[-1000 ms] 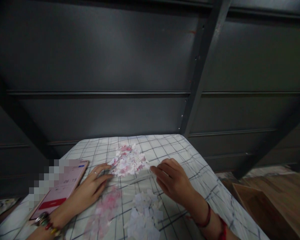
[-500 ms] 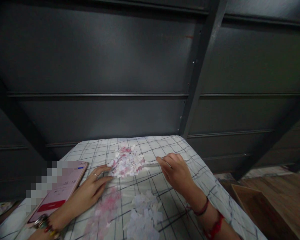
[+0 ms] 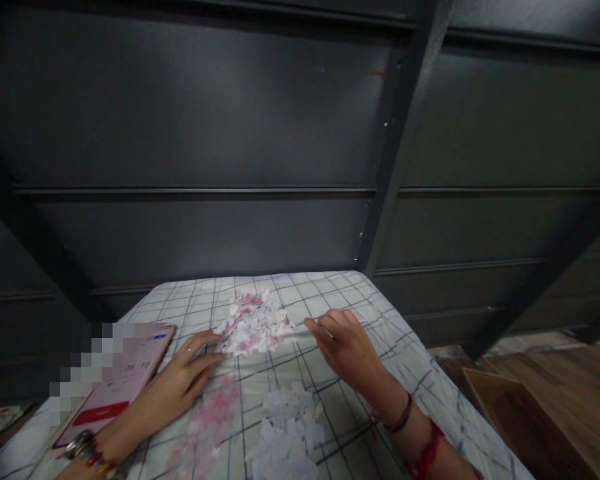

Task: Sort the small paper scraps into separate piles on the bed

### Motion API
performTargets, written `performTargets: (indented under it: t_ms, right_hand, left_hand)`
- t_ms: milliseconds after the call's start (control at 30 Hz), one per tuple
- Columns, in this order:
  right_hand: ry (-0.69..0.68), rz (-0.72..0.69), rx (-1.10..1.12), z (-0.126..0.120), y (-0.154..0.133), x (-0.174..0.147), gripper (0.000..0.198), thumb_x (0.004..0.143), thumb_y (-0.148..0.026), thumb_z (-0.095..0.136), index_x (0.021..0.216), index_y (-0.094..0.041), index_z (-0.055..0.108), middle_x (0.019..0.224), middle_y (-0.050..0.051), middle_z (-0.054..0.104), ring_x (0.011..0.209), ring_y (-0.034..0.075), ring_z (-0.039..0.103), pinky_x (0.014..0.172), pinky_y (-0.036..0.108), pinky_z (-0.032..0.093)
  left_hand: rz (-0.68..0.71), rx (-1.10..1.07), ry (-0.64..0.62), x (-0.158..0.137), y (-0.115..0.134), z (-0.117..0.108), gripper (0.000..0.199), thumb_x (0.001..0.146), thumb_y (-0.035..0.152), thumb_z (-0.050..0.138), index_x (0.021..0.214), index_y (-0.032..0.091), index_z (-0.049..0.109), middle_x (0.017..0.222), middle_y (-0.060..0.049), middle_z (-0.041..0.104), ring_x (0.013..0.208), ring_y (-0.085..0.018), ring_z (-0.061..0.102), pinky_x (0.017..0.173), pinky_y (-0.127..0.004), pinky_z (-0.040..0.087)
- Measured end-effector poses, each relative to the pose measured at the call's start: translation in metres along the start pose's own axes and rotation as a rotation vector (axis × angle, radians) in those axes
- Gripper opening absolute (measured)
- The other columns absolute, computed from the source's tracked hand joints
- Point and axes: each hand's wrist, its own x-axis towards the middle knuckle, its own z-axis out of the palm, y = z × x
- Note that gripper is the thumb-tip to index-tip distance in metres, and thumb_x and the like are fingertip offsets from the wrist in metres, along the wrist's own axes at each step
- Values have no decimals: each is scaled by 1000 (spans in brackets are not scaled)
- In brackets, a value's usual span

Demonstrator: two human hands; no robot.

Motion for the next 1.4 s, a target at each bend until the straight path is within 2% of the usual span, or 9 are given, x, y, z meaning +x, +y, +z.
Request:
performTargets:
  t_ms: [233, 367, 500, 733, 1033, 1233, 1400]
  right_hand:
    - [13, 22, -8, -9, 3, 0, 21, 85, -8, 40, 102, -17, 49, 68, 1, 53, 67, 17, 40, 58, 30, 30]
    - [1, 49, -2, -8, 2, -1, 24, 85, -7, 42, 105, -18, 49, 70, 1, 54, 68, 17, 41, 59, 30, 31]
    - [-15, 17, 32, -5, -1, 0, 25, 83, -5, 41, 104, -17, 49, 70, 1, 53, 67, 16, 41, 59, 29, 31]
    - [16, 32, 59, -11, 0, 0, 29, 83, -6, 42, 108, -19, 49, 71, 1, 54, 69, 16, 42, 60, 30, 32]
    - [-45, 90, 2, -6, 7, -4, 22, 84, -8, 42, 100, -16, 53, 69, 2, 53, 67, 17, 41, 59, 30, 31]
    - [-38, 44, 103, -7, 3, -3, 25, 84, -7, 42, 104, -19, 51, 69, 0, 53, 67, 16, 42, 60, 29, 32]
    - [-39, 65, 17, -2, 7, -5, 24, 82, -7, 43, 103, -16, 53, 70, 2, 54, 69, 17, 42, 60, 30, 32]
  left_hand:
    - [3, -12, 31, 0, -1, 2, 30, 85, 8, 39, 103, 21, 59, 122, -7, 45, 118, -25, 41, 97, -45, 42]
    - [-1, -7, 20, 0, 0, 1, 30, 85, 9, 39, 103, 21, 60, 122, -8, 46, 118, -25, 41, 97, -44, 42]
    - [-4, -8, 6, 1, 0, 0, 29, 86, 11, 39, 103, 20, 60, 121, -8, 46, 118, -25, 41, 97, -44, 42]
    - [-11, -11, 0, 2, 3, -3, 30, 86, 10, 38, 103, 21, 60, 121, -7, 48, 118, -25, 42, 97, -43, 42]
    - [-2, -7, 5, 1, 1, -1, 30, 84, 8, 40, 103, 21, 59, 122, -6, 47, 119, -24, 40, 98, -43, 41]
    - [3, -11, 18, 1, 1, -2, 31, 84, 8, 40, 104, 21, 59, 122, -6, 47, 119, -24, 41, 98, -43, 42]
    - [4, -15, 14, 1, 2, -2, 30, 85, 10, 40, 104, 21, 60, 122, -7, 48, 118, -24, 42, 97, -44, 43]
